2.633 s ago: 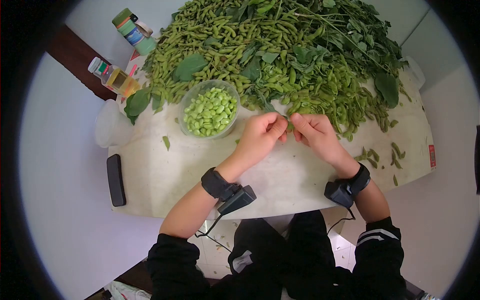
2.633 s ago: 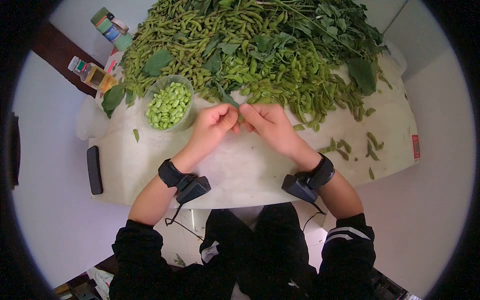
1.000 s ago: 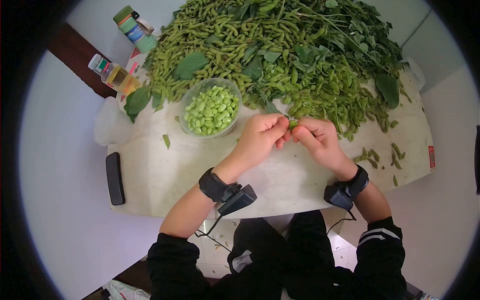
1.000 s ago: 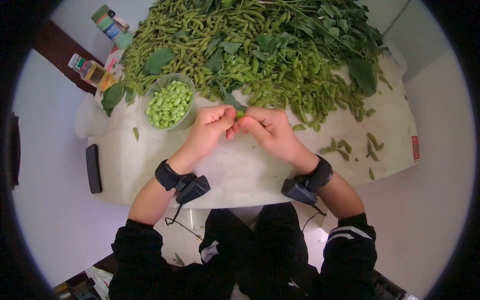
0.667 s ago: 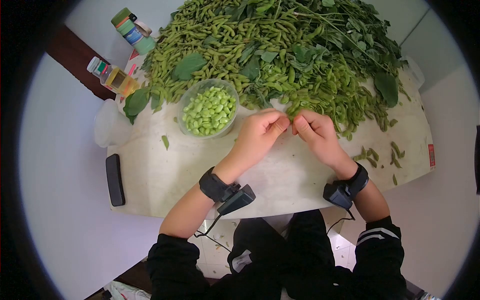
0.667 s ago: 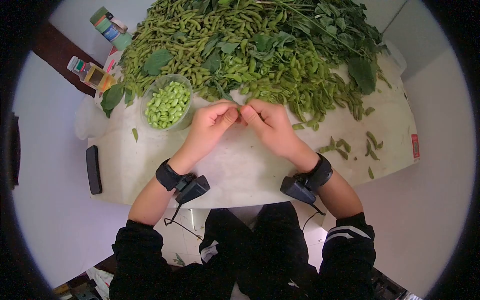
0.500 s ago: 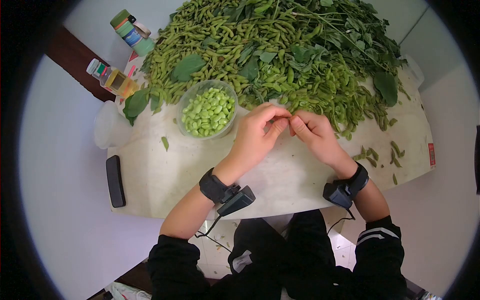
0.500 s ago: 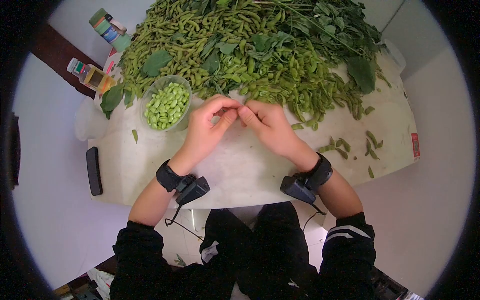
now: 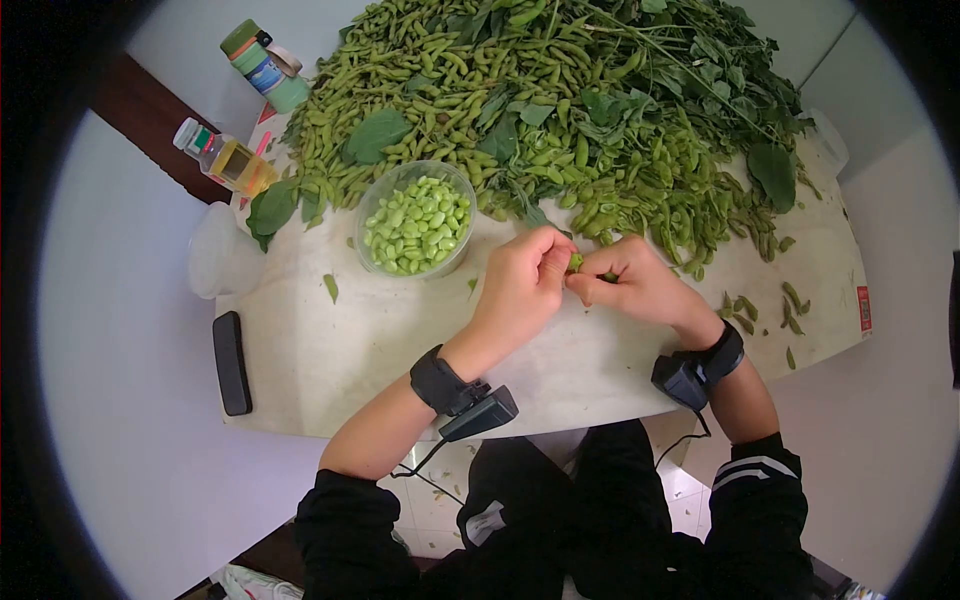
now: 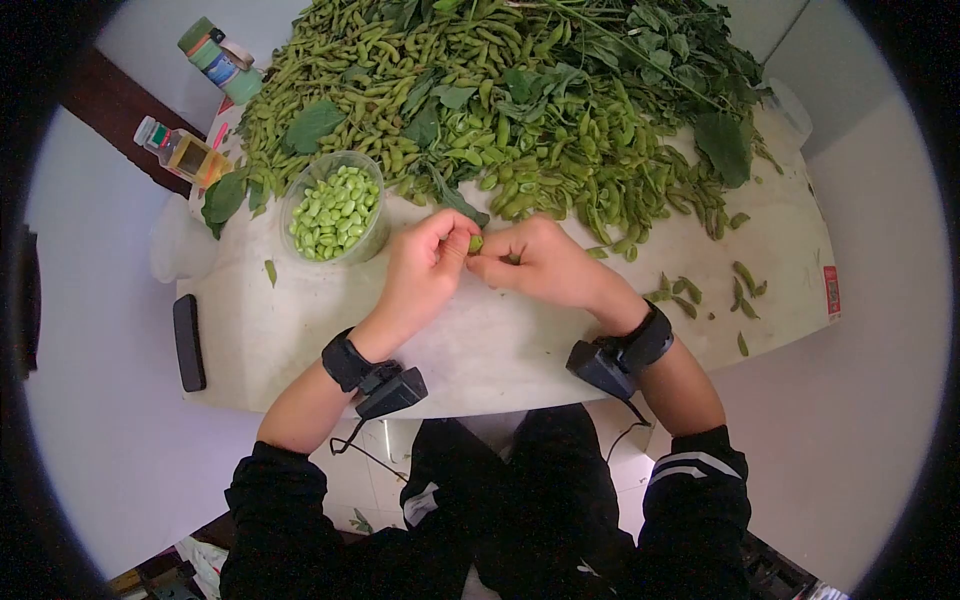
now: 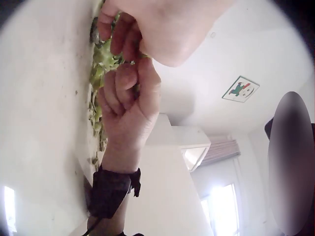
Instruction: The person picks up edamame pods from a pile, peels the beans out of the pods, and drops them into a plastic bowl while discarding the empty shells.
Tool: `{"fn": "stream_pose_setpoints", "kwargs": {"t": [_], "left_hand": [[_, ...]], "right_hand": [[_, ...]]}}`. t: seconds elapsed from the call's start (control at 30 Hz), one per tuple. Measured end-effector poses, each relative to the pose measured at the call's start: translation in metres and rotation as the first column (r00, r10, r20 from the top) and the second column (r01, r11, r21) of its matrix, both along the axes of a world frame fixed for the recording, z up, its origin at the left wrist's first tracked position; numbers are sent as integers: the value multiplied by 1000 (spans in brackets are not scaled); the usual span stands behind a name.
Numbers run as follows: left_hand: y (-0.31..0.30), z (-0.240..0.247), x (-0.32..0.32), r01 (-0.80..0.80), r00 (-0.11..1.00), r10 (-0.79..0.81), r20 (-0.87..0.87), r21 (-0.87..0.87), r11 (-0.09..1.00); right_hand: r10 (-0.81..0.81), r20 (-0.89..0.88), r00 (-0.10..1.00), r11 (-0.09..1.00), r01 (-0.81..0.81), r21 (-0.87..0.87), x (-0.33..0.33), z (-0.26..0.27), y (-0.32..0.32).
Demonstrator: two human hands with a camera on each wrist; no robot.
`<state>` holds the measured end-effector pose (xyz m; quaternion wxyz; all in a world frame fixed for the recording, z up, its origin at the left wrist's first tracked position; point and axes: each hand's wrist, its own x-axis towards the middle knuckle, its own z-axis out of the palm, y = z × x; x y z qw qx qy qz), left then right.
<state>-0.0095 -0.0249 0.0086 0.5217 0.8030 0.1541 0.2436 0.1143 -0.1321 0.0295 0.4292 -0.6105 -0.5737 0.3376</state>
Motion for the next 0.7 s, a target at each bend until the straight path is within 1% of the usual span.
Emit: {"fn": "stream_pose_setpoints", "kwargs": {"t": [0.03,0.07,0.1,0.13,0.17,0.2,0.23,0.27,0.3,0.33,0.37,0.4,0.43,0.47,0.5,0.53,0.6,0.63,0.67,0.7], "left_hand": [[-1,2,0,-3,1000,3,10,-7,1000],[-2,2,-1,-3,1000,3,10,-7,1000],[-3,2,-2,1,1000,-2,-20,-23,1000],[-3,3,-2,4,999,-6,-51,-39,999],[-3,2,-1,5,999,-7,-51,-39,999],[-3,2,1,-59,998,58,-14,-104,993],[-2,1,2,-121,992,126,19,-172,978],[0,-1,3,-124,991,129,19,-171,977],[4,-2,4,-99,991,110,72,-148,984],[6,-3,4,-73,988,89,125,-124,990],[6,-4,3,-74,988,89,124,-124,989],[6,-3,3,-27,996,41,83,-158,987],[6,-2,2,18,999,-10,45,-193,981],[6,-3,3,19,999,-10,45,-194,981],[6,-3,4,44,998,-30,63,-229,972],[7,-3,4,70,995,-49,83,-263,962],[6,3,2,87,995,-67,79,-294,952],[5,5,2,104,994,-84,77,-323,940],[5,5,2,105,993,-84,77,-323,941],[5,5,3,113,991,-82,104,-342,933]], "right_hand": [[0,0,1000,1000,0,0,1,0,0],[53,5,999,999,-53,-7,2,-1,0],[105,10,994,994,-105,-14,4,-2,0],[104,10,994,994,-104,-14,5,-2,-2],[199,62,978,979,-196,-54,6,-1,-3],[294,109,950,954,-284,-98,6,0,-3],[295,110,949,954,-285,-98,6,1,-4],[343,122,931,938,-333,-91,5,2,-4],[390,134,911,920,-382,-85,4,2,-4],[391,133,911,920,-383,-85,2,0,-3],[201,-9,980,977,-200,74,0,-5,-3],[20,-178,984,980,16,199,-1,-7,-3],[20,-178,984,980,16,198,1,-5,-3],[-169,-331,928,948,245,203,4,1,-2],[-336,-475,813,871,461,173,7,5,-1],[-337,-475,813,870,461,172,10,6,1],[-470,-646,602,769,639,36,14,8,2],[-529,-590,610,758,652,-5,13,10,4],[-529,-590,610,758,652,-5,12,9,4],[-568,-482,667,770,638,-24,11,6,4]]}}
